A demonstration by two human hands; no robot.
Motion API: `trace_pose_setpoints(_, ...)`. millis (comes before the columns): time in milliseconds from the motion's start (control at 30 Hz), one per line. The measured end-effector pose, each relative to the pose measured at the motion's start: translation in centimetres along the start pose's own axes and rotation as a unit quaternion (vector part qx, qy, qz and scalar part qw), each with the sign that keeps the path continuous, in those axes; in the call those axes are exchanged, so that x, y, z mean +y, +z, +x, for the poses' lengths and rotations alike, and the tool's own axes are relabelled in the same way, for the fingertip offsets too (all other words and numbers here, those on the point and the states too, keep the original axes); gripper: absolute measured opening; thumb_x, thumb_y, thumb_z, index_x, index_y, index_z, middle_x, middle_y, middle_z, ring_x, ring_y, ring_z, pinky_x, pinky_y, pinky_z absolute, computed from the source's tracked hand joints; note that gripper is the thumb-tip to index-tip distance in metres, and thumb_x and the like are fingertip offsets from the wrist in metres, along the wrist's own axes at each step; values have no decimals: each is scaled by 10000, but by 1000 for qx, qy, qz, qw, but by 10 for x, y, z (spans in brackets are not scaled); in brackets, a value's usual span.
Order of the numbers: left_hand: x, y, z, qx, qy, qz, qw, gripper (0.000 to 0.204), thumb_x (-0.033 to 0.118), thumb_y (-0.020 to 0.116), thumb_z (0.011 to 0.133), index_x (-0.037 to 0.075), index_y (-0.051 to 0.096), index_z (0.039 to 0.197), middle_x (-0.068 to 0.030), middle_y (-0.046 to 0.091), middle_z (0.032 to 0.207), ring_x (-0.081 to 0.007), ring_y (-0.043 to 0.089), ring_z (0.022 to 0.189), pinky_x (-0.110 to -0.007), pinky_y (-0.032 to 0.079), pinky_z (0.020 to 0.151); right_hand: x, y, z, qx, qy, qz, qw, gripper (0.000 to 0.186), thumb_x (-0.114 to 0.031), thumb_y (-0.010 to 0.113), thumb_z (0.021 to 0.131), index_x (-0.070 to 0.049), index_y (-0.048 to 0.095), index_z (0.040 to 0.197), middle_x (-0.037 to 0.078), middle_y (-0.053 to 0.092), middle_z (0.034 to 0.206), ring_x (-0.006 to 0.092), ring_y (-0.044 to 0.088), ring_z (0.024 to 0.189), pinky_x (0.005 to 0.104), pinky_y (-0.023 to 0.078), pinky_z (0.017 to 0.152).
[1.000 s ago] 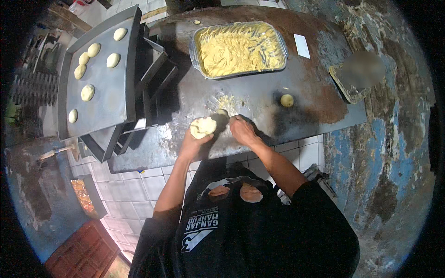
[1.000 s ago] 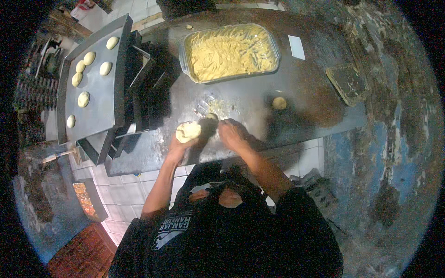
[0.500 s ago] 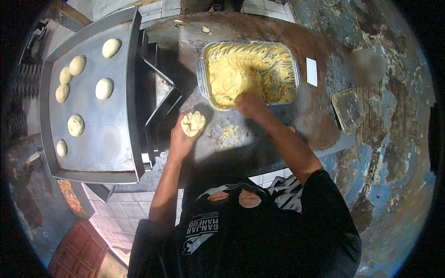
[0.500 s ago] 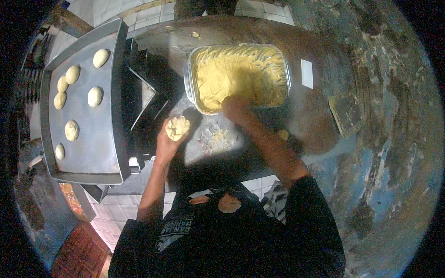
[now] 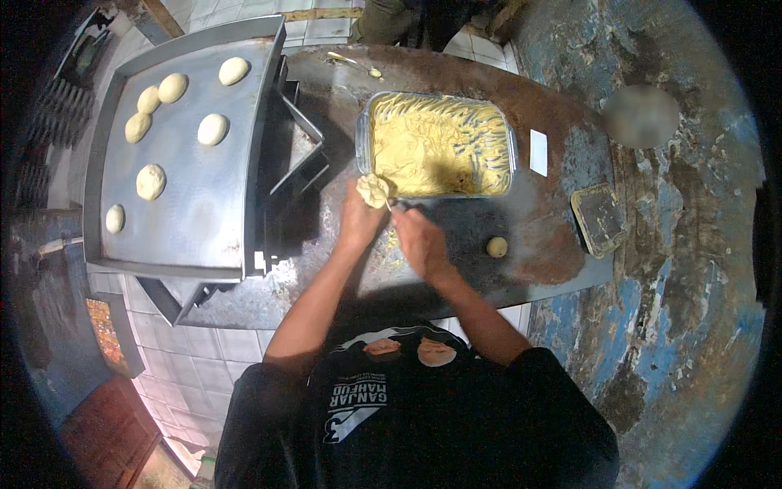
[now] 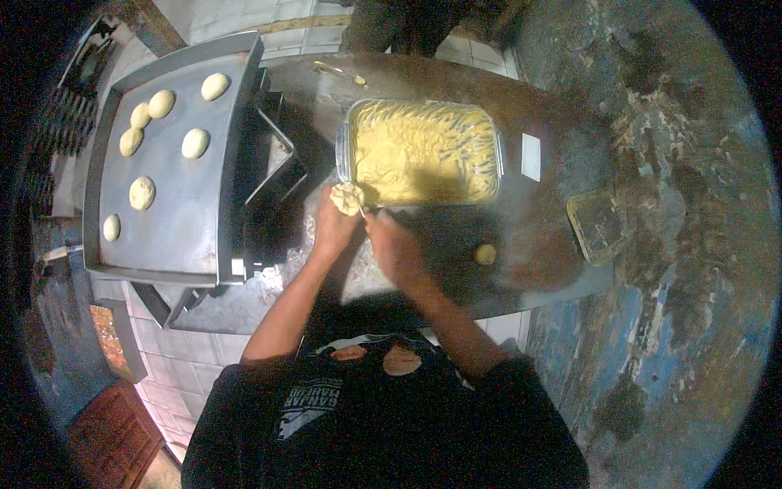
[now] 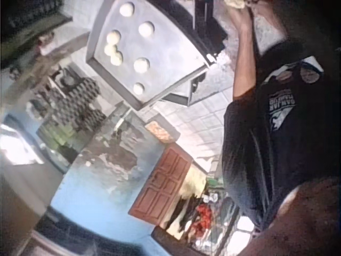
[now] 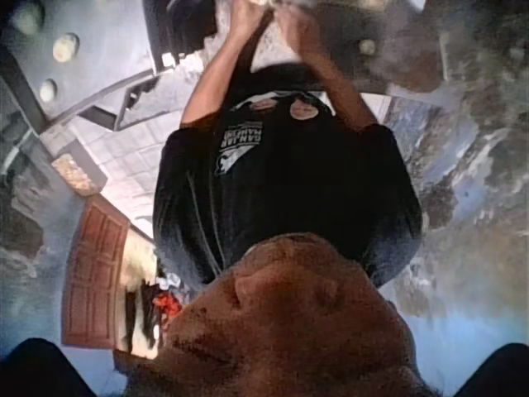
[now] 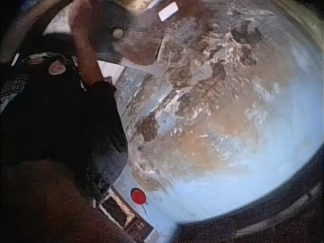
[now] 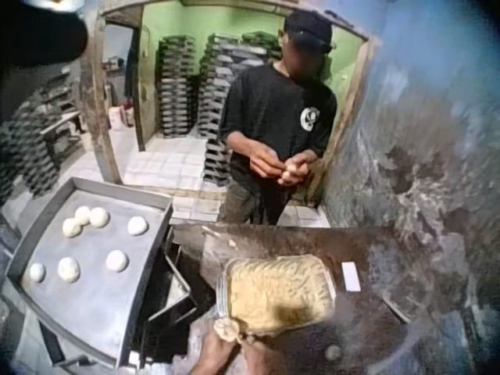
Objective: The person shapes dough by hand, dips pieces into a container of filling, and places the prepared rolls onto metal baking trays, eventually stacking the trays.
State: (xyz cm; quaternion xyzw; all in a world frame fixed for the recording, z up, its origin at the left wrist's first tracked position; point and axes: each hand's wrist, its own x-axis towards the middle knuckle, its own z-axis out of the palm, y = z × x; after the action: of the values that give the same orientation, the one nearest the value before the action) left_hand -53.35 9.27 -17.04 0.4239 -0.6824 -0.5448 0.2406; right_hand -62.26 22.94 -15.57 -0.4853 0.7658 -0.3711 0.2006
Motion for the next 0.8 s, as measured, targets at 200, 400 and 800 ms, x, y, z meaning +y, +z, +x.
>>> trace_pose_setpoints(200,-22,-2,-38,-45,-17,177,983,500,245,753,903,-3,537,1280,-214,720,1117,-356,711,1017,-431,547,866,4,-12,-97,43,-75,-121,989,282,-60,626,961,-3,670,1233,173,587,842,379,640,738,439,515,639)
trace_pose_setpoints(400,-24,11,-117,-211,-45,-187,958,695,-103,640,790,66,401,1420,-68,579,1332,-198,575,1230,-339,459,1061,42,-18,-122,77,184,124,972,510,-103,720,924,40,539,1379,181,706,1130,242,687,1011,322,540,908)
trace_pose_setpoints(800,25,48,-233,-272,-102,-210,934,523,186,835,869,40,518,1258,-43,663,993,-143,654,866,-271,518,676,-20,-80,-228,157,37,221,962,482,-77,552,980,-58,458,1453,132,676,1288,357,629,1184,444,475,1046)
